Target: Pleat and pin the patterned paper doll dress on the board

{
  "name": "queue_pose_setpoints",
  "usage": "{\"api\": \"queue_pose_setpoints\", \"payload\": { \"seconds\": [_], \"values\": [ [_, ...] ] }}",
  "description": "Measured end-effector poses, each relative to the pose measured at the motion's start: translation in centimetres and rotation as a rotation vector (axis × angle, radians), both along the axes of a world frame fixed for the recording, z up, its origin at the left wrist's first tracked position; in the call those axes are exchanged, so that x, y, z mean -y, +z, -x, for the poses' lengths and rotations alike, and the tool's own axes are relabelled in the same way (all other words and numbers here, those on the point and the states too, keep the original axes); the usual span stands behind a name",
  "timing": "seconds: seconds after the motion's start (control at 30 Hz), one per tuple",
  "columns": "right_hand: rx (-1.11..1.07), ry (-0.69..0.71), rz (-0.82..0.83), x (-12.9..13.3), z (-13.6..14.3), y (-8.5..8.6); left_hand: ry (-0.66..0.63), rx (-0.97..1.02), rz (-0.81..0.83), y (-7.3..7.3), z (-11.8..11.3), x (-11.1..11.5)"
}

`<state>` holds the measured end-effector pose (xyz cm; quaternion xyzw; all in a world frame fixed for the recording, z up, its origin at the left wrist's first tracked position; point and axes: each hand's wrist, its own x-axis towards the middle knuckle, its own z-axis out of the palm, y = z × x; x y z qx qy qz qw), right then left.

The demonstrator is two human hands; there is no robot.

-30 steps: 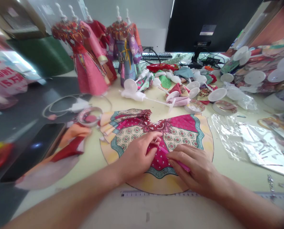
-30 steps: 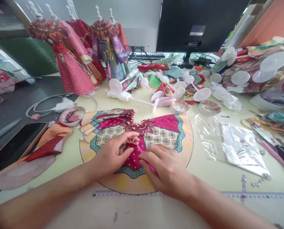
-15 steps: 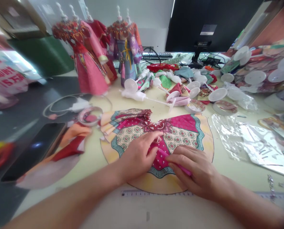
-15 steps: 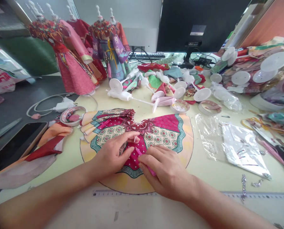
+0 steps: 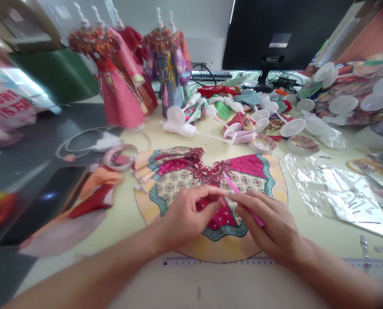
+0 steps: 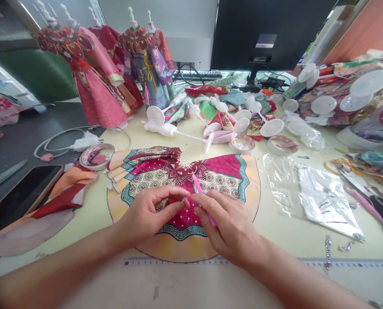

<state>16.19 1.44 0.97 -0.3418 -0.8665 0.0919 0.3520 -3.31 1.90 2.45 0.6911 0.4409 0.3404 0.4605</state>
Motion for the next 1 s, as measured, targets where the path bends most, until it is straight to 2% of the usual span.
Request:
{"api": "queue_pose_setpoints", "payload": {
  "seconds": [0.07, 0.17, 0.27, 0.43, 0.53, 0.8, 1.0],
  "values": [
    [-0.003, 0.003, 0.0, 0.0, 0.2, 0.0, -0.083, 0.06, 0.066, 0.3, -0.3, 0.4],
    [-0.006, 0.019, -0.012, -0.1, 0.3, -0.1, -0.13, 0.115, 0.1, 0.5, -0.5, 0.9],
    [-0.013, 0.011, -0.025, -0.1, 0.3, -0.2, -0.132, 0.163, 0.165, 0.2, -0.6, 0.9],
    [-0.006, -0.017, -0.03, -0.1, 0.3, -0.1, -0.124, 0.341, 0.423, -0.4, -0.6, 1.0],
    [-0.025, -0.024, -0.03, -0.1, 0.3, 0.0, -0.091, 0.372, 0.506, -0.5, -0.6, 1.1],
    [-0.038, -0.008, -0.018, -0.1, 0.4, -0.1, -0.073, 0.406, 0.579, -0.4, -0.6, 1.0],
    [-0.012, 0.034, 0.027, 0.0, 0.4, 0.3, -0.065, 0.387, 0.551, -0.3, -0.7, 1.2]
  ]
}}
